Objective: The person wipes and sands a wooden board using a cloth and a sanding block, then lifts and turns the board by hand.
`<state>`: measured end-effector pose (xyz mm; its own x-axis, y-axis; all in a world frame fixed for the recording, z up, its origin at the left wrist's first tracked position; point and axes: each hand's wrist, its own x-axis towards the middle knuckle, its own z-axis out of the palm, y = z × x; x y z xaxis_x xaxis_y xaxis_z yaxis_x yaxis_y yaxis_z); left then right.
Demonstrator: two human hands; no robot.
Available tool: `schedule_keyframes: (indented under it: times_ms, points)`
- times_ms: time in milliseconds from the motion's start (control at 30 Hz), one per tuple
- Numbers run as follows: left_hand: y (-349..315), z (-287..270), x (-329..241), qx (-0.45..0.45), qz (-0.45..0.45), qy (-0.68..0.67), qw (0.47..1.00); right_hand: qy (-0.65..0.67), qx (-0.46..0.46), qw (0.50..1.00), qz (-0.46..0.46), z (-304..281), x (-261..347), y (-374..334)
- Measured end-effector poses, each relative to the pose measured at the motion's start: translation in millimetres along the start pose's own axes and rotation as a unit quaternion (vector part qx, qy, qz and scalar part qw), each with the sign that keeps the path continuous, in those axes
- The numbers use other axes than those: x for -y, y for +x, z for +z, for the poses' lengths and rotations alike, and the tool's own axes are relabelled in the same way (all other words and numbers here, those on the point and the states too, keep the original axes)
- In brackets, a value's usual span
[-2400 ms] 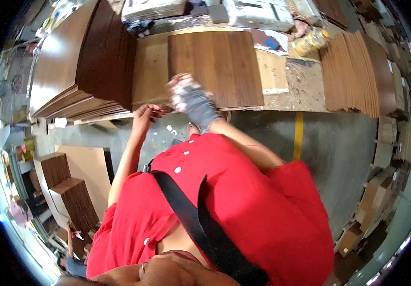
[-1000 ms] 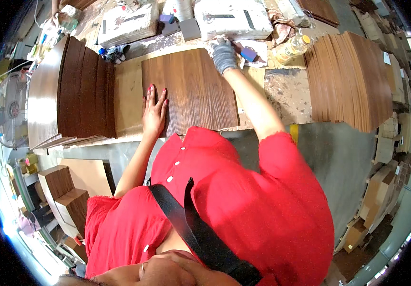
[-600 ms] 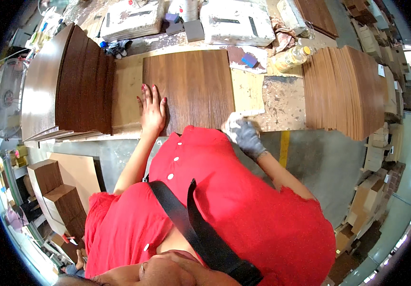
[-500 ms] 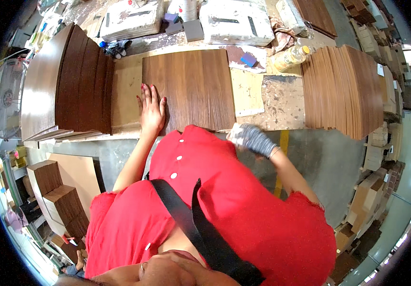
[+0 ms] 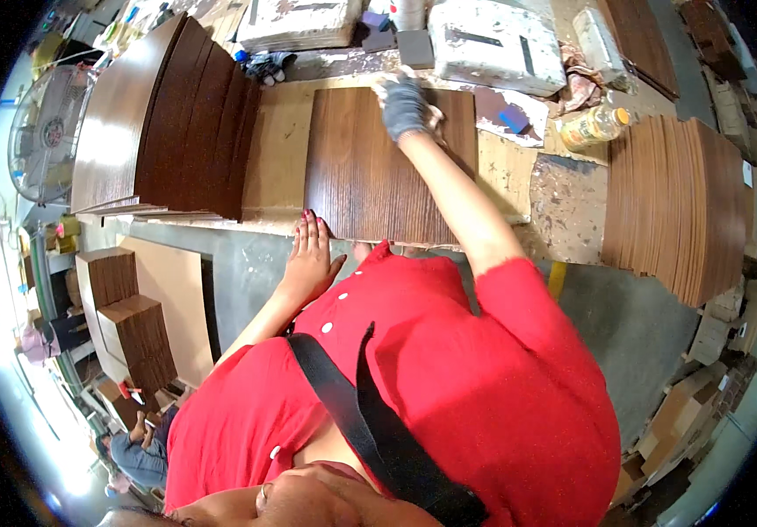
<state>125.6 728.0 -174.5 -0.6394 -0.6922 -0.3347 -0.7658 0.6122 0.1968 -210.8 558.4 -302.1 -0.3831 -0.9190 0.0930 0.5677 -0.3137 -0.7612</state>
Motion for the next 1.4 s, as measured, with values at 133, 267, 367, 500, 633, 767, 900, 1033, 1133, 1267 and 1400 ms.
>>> schedule_keyframes:
  times_ms: [133,267,367,500,633,767,900,1033,1133,1267,1400]
  points:
    - [10,-3,0,-0.009,0.017,0.01,1.0,-0.618,0.092,0.777,-0.075,67,-36,32]
    - [-2,0,14,0.014,-0.076,-0.051,0.996,-0.74,0.265,0.556,-0.269,152,-13,-45]
    - [2,-1,33,-0.066,-0.154,-0.111,0.98,-0.605,0.35,0.684,-0.207,163,26,-144]
    - [18,-45,24,-0.18,-0.032,-0.299,0.936,-0.451,0.338,0.816,0.13,160,64,-193]
    - [39,-20,-5,-0.14,0.105,-0.254,0.951,-0.348,0.331,0.865,0.144,126,58,-192]
    - [69,-21,-29,-0.061,0.166,-0.178,0.968,-0.294,0.406,0.834,0.23,83,122,-166]
    - [86,11,-59,-0.02,0.177,-0.023,0.984,-0.245,0.186,0.927,0.213,5,196,-156]
    - [87,0,-76,-0.018,0.352,-0.136,0.926,-0.395,-0.093,0.913,-0.034,-116,217,-128]
    - [88,1,-72,0.024,0.55,-0.131,0.824,-0.737,-0.148,0.658,-0.048,-138,224,-98]
    - [87,-6,-40,0.038,0.517,-0.177,0.836,-0.816,-0.093,0.566,0.073,-122,214,-73]
    - [118,-42,-26,-0.222,0.203,-0.242,0.923,-0.553,-0.23,0.797,-0.079,-166,193,-70]
